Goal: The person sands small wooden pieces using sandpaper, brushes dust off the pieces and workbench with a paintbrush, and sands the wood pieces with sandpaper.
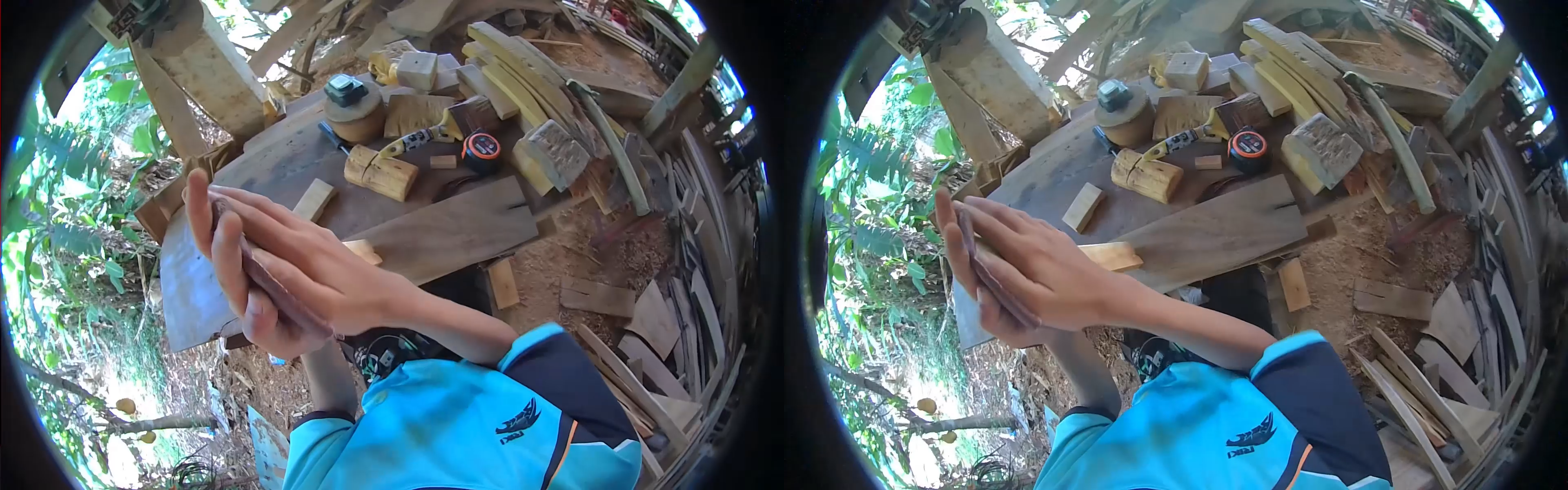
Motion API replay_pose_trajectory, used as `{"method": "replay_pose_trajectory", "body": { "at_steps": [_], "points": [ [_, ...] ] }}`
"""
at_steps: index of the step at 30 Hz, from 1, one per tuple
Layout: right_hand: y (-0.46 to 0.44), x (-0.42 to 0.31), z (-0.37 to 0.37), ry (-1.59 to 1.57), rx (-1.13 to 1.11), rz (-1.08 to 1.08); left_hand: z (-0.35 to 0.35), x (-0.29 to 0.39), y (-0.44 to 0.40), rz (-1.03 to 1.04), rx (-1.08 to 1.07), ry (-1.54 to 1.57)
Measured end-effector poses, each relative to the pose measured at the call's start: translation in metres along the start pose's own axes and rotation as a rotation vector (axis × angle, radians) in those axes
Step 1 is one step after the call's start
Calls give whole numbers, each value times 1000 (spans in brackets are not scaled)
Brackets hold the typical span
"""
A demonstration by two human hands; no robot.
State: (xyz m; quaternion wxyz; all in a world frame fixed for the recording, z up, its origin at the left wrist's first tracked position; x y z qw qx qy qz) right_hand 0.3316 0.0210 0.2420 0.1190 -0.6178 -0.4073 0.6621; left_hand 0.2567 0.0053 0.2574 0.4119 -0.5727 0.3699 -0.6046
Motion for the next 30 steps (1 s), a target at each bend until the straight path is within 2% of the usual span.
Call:
{"method": "replay_pose_trajectory", "body": {
  "at_steps": [1,3,5,6,9,12,15,17,18,19,22,23,24,26,28,29,30],
  "points": [
    [-6,-4,1,-45,-15,-51,3,3,-6,18,-31,-56],
    [27,54,9,-94,-156,240,-10,-6,-10,-72,-3,7],
    [74,104,2,60,-161,378,-26,-15,-5,-93,35,72],
    [89,111,-3,228,-85,371,-32,-18,-3,-105,51,105],
    [70,56,2,386,81,396,-13,-6,-6,9,-128,131],
    [23,-16,-12,91,115,93,25,11,-4,-31,-112,166],
    [22,-1,-15,-70,65,123,24,8,-4,-35,-200,235],
    [65,56,-18,56,54,275,6,-10,5,13,-303,284],
    [83,76,-23,49,115,318,9,-4,-1,8,-345,307],
    [87,81,-28,38,173,366,12,1,-6,2,-386,330],
    [73,59,-21,-24,77,434,25,13,-14,55,-529,368],
    [61,32,-21,137,63,308,30,14,-9,-123,-472,364],
    [50,3,-20,292,53,176,31,19,-9,-64,-474,297],
    [44,-6,-17,342,83,77,30,19,-14,-10,-405,197],
    [57,31,-20,189,131,165,22,14,-14,-11,-246,142],
    [68,53,-21,133,151,211,15,16,-14,74,-212,61],
    [90,86,-24,116,164,255,13,14,-13,43,-234,83]
  ]
}}
Point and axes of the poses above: each hand's wrist, its own y-axis away from the middle knuckle, its own z-axis out of the palm, x = y × z, the point moved 8 cm from there along -y, towards the middle knuckle, and after that the axes turned 8 degrees about -x, right-handed, at the moved point
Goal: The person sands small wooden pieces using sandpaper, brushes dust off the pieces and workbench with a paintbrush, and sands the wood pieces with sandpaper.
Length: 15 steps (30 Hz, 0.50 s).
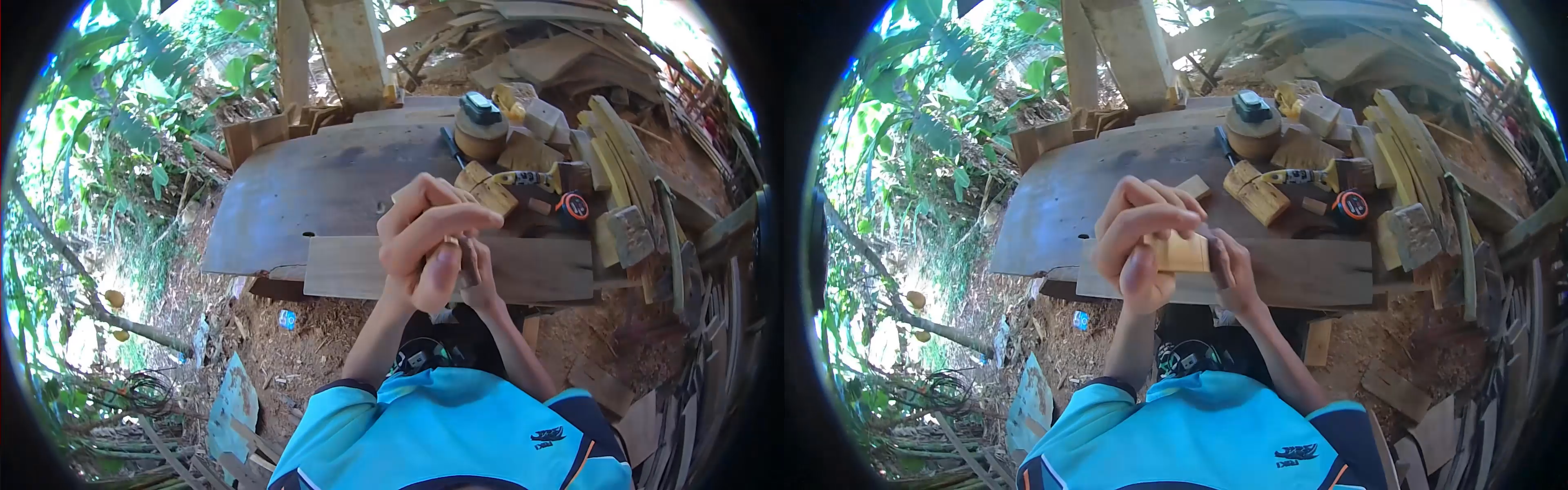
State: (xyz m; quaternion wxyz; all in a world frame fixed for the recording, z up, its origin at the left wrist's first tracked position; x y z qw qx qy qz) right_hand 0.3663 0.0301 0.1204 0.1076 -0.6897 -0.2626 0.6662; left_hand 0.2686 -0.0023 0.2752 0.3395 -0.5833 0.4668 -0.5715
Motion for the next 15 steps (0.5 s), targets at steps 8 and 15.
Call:
{"method": "replay_pose_trajectory", "body": {
  "at_steps": [8,15],
  "points": [
    [-12,-69,1,19,151,-98,11,6,-5,-197,-117,419],
    [8,-11,-3,297,42,-56,-13,-4,11,-236,43,597]
  ]
}}
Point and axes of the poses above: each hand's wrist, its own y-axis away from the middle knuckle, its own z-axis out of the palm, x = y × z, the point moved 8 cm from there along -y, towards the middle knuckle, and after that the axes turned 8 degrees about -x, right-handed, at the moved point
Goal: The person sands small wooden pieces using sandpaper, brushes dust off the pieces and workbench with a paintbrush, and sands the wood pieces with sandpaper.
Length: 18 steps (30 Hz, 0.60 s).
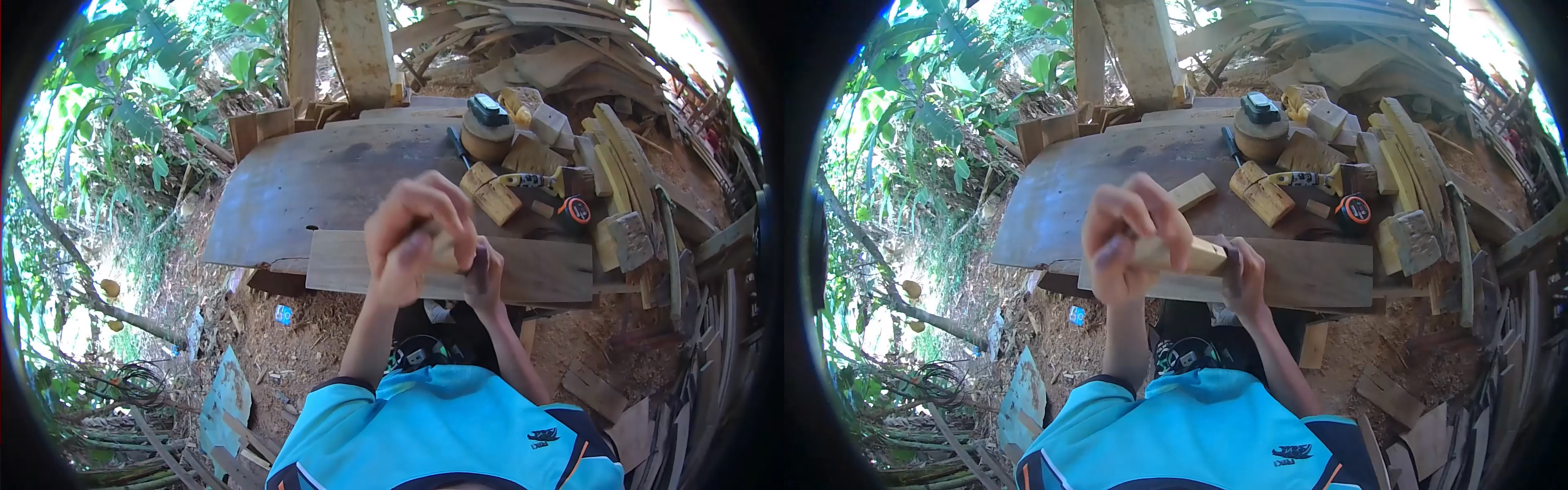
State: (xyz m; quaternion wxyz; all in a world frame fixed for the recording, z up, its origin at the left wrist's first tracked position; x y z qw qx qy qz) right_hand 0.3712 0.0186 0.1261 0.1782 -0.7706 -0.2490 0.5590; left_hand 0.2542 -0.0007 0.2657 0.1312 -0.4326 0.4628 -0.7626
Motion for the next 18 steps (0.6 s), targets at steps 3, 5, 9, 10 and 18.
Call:
{"method": "replay_pose_trajectory", "body": {
  "at_steps": [3,5,9,10,18],
  "points": [
    [3,6,-1,-38,12,-17,-14,-6,-10,-15,2,32],
    [3,10,-1,-146,-13,78,-22,-9,-12,-20,10,19],
    [-2,-5,-4,-202,1,90,-27,-11,-10,-11,-20,56],
    [2,0,-4,-245,-16,115,-27,-11,-10,-12,-39,78],
    [-9,-43,-10,-185,-131,-107,-19,-10,-8,-43,3,228]
  ]
}}
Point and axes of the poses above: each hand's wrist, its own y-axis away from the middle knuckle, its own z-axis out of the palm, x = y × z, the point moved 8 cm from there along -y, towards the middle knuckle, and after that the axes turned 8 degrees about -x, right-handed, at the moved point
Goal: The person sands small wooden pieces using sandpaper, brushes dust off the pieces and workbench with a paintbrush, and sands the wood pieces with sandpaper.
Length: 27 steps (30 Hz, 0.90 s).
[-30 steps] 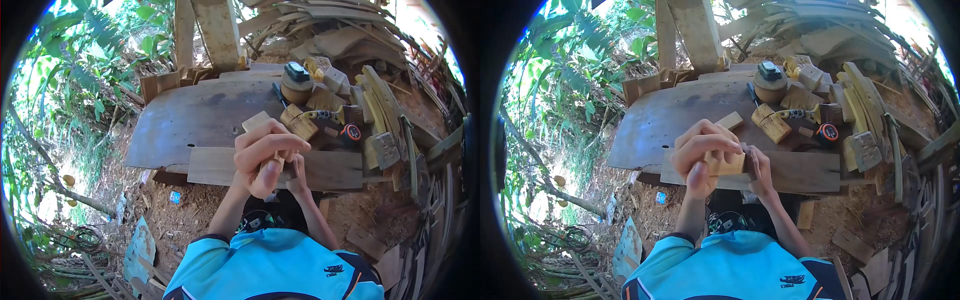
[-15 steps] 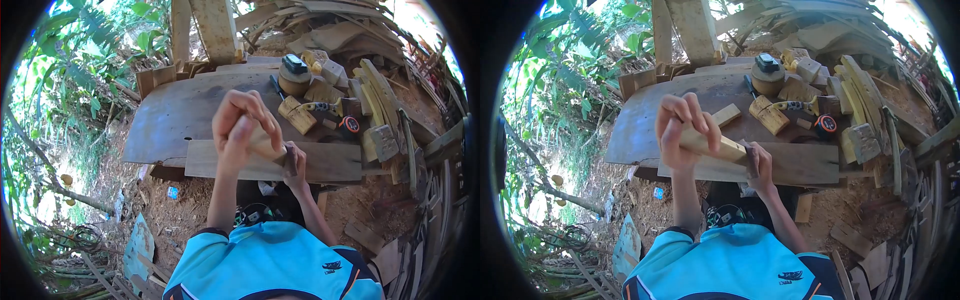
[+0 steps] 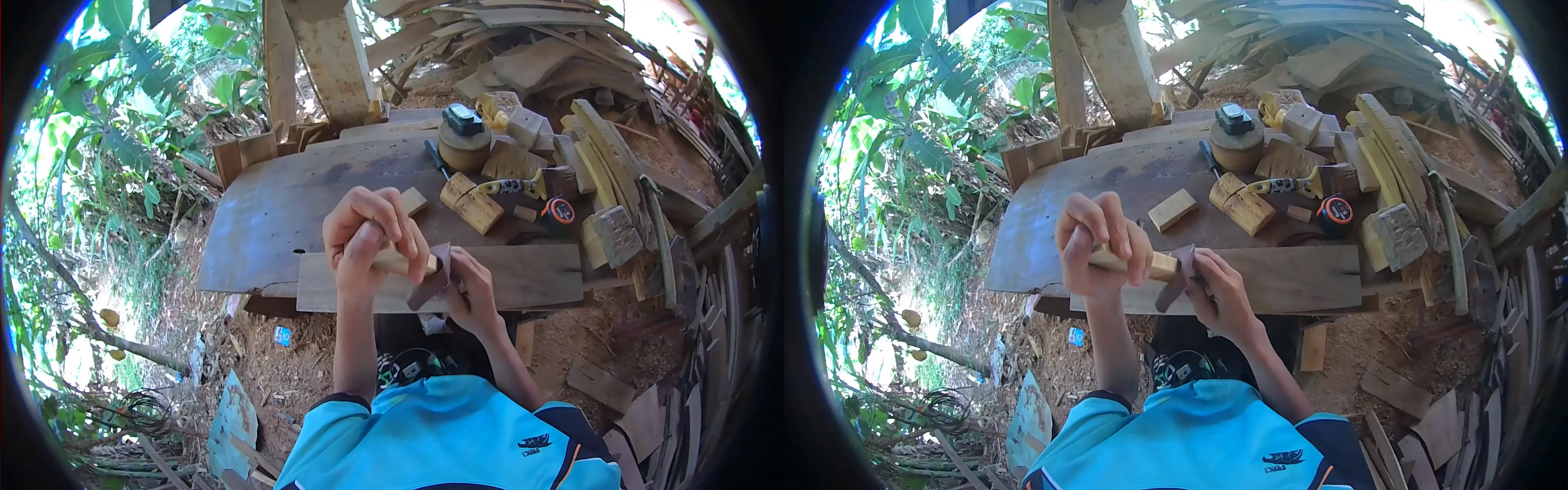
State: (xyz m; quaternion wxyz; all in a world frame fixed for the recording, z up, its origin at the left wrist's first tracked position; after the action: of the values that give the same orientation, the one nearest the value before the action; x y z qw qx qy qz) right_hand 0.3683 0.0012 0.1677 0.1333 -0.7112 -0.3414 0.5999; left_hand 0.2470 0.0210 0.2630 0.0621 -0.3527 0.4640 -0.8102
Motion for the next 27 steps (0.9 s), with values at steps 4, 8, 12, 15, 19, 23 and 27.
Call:
{"method": "replay_pose_trajectory", "body": {
  "at_steps": [4,8,12,15,19,23,27],
  "points": [
    [3,10,-8,-29,-59,-26,10,-3,-2,-16,-86,-108],
    [10,39,-27,-395,-57,-20,20,-7,0,-67,-164,-164],
    [30,55,-93,274,334,408,6,-23,5,-82,-41,-174],
    [22,48,-127,814,318,471,-9,-54,16,-202,87,-248],
    [-14,62,-154,1033,276,412,-11,-61,23,-176,164,-324],
    [-46,120,-144,1288,-114,263,-16,-65,21,-201,240,-306],
    [-70,137,-142,1322,-330,433,-36,-57,20,-205,295,-190]
  ]
}}
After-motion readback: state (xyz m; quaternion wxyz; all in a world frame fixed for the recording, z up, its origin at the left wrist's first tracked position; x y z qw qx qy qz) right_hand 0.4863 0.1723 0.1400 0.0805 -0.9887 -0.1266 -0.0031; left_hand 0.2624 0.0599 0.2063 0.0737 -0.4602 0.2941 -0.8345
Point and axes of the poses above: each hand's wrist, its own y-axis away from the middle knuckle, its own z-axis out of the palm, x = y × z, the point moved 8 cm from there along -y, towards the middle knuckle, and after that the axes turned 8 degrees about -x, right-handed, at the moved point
